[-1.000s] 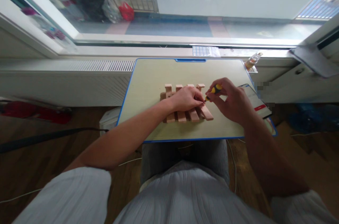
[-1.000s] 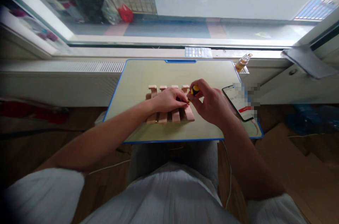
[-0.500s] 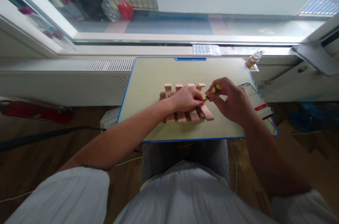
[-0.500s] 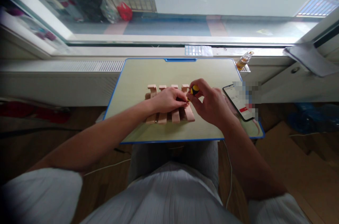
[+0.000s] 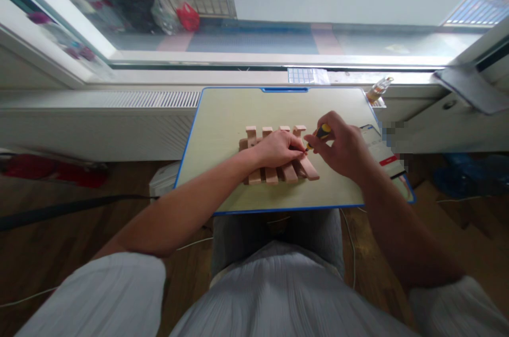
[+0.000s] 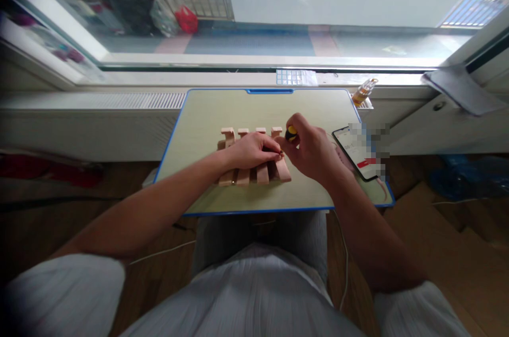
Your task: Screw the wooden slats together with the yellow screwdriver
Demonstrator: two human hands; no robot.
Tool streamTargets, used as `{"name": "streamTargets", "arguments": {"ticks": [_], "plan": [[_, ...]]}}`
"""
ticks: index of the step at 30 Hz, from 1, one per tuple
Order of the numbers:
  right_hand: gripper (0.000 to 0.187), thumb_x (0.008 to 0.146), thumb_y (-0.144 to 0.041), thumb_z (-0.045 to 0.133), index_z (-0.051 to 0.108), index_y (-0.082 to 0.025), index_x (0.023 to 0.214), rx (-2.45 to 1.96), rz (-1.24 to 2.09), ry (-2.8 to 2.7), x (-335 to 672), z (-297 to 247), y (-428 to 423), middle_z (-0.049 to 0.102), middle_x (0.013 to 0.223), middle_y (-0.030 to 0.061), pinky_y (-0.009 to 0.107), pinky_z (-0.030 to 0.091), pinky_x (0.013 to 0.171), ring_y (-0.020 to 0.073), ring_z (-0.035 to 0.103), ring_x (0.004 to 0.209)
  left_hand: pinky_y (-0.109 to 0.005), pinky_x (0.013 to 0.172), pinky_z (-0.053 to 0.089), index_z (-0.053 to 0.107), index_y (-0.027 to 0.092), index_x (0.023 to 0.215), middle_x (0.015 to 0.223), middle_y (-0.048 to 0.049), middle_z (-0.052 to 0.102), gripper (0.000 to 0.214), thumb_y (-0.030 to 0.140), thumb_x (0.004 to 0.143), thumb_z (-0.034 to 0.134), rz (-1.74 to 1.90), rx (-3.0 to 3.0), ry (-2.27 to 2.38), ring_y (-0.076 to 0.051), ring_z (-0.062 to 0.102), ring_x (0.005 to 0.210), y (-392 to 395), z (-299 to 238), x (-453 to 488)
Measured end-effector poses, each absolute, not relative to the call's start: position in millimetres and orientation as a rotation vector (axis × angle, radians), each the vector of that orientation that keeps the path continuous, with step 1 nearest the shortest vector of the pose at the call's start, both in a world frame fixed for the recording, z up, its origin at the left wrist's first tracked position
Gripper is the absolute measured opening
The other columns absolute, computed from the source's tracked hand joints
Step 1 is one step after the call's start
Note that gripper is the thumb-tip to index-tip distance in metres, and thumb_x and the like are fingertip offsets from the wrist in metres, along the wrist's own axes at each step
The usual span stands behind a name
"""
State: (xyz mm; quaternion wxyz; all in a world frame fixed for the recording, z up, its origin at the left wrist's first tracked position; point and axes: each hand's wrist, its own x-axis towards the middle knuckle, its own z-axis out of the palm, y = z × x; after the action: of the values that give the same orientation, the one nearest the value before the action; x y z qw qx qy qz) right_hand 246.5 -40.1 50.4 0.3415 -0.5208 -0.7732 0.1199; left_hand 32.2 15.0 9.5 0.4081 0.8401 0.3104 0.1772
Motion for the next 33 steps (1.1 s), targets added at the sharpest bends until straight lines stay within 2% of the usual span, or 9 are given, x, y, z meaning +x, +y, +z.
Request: {"name": "streamTargets", "arguments": {"ticks": [5, 8, 13, 16, 19, 22, 25, 29, 33], "plan": [[0.036, 0.093, -0.048, 0.077, 0.050, -0.027, 0.084, -1.402, 0.165, -2.023, 241.2, 50.2, -32.0, 0.053, 0.065, -0.0046, 0.029, 0.032, 0.059, 0.0145, 0.043, 0.058, -0.028, 0.076, 0.049, 0.088, 0.016, 0.094, 0.090, -0.0042, 0.084, 0.022, 0.027, 0.096, 0.068, 0.443, 2.120, 0.756, -0.016, 0.069, 0.080, 15.9, 6.8, 31.1], [0.041, 0.094, -0.051, 0.076, 0.047, -0.026, 0.081, -1.413, 0.142, -1.969, 239.2, 47.1, -31.1, 0.048, 0.062, -0.0062, 0.028, 0.031, 0.058, 0.0133, 0.037, 0.057, -0.027, 0.074, 0.049, 0.088, 0.017, 0.102, 0.093, -0.0046, 0.085, 0.026, 0.036, 0.097, 0.072, 0.457, 2.079, 0.781, -0.015, 0.069, 0.080, 14.8, 7.7, 30.2], [0.046, 0.093, -0.055, 0.078, 0.047, -0.026, 0.078, -1.458, 0.085, -1.931, 238.7, 45.7, -34.1, 0.052, 0.061, -0.0050, 0.030, 0.031, 0.058, 0.0132, 0.039, 0.056, -0.027, 0.075, 0.050, 0.087, 0.015, 0.103, 0.098, -0.0055, 0.085, 0.028, 0.037, 0.100, 0.070, 0.498, 1.983, 0.725, -0.015, 0.069, 0.082, 15.7, 3.0, 30.9], [0.039, 0.092, -0.056, 0.080, 0.057, -0.025, 0.080, -1.485, 0.144, -1.961, 241.8, 53.2, -36.7, 0.059, 0.062, -0.0022, 0.030, 0.034, 0.057, 0.0151, 0.049, 0.056, -0.027, 0.076, 0.050, 0.086, 0.015, 0.098, 0.094, -0.0050, 0.084, 0.025, 0.034, 0.099, 0.069, 0.507, 1.989, 0.698, -0.015, 0.067, 0.082, 16.5, 0.8, 31.0], [0.025, 0.091, -0.045, 0.082, 0.074, -0.024, 0.102, -1.427, 0.324, -1.998, 248.1, 66.7, -41.0, 0.075, 0.077, 0.0024, 0.031, 0.049, 0.063, 0.0196, 0.069, 0.066, -0.027, 0.078, 0.050, 0.085, 0.015, 0.097, 0.094, -0.0053, 0.082, 0.028, 0.037, 0.100, 0.068, 0.492, 2.006, 0.701, -0.016, 0.066, 0.082, 16.1, 2.4, 30.1], [0.032, 0.095, -0.034, 0.076, 0.075, -0.024, 0.125, -1.321, 0.538, -2.082, 254.9, 79.3, -46.1, 0.082, 0.093, 0.0050, 0.034, 0.058, 0.071, 0.0218, 0.079, 0.075, -0.028, 0.082, 0.051, 0.086, 0.015, 0.103, 0.100, -0.0071, 0.083, 0.031, 0.040, 0.101, 0.068, 0.480, 1.993, 0.690, -0.017, 0.069, 0.088, 15.0, 5.8, 29.2], [0.023, 0.096, -0.029, 0.073, 0.075, -0.023, 0.119, -1.303, 0.575, -2.133, 257.8, 85.3, -49.7, 0.084, 0.098, 0.0061, 0.035, 0.060, 0.076, 0.0231, 0.082, 0.081, -0.028, 0.083, 0.051, 0.086, 0.014, 0.103, 0.098, -0.0073, 0.082, 0.030, 0.038, 0.101, 0.067, 0.471, 2.021, 0.696, -0.018, 0.069, 0.089, 13.7, 9.0, 28.8], [0.012, 0.095, -0.030, 0.077, 0.072, -0.023, 0.103, -1.361, 0.421, -2.128, 256.1, 83.5, -50.9, 0.080, 0.082, 0.0040, 0.035, 0.055, 0.073, 0.0234, 0.078, 0.075, -0.026, 0.077, 0.050, 0.086, 0.014, 0.106, 0.098, -0.0071, 0.083, 0.029, 0.038, 0.099, 0.072, 0.503, 2.008, 0.731, -0.016, 0.067, 0.084, 11.7, 12.9, 28.7], [0.024, 0.093, -0.041, 0.080, 0.063, -0.025, 0.092, -1.435, 0.238, -2.112, 253.9, 72.9, -46.3, 0.073, 0.075, 0.0026, 0.031, 0.042, 0.063, 0.0208, 0.068, 0.065, -0.025, 0.073, 0.049, 0.085, 0.012, 0.109, 0.093, -0.0062, 0.081, 0.030, 0.037, 0.098, 0.073, 0.519, 1.924, 0.746, -0.013, 0.064, 0.076, 11.0, 16.3, 28.0]]}}
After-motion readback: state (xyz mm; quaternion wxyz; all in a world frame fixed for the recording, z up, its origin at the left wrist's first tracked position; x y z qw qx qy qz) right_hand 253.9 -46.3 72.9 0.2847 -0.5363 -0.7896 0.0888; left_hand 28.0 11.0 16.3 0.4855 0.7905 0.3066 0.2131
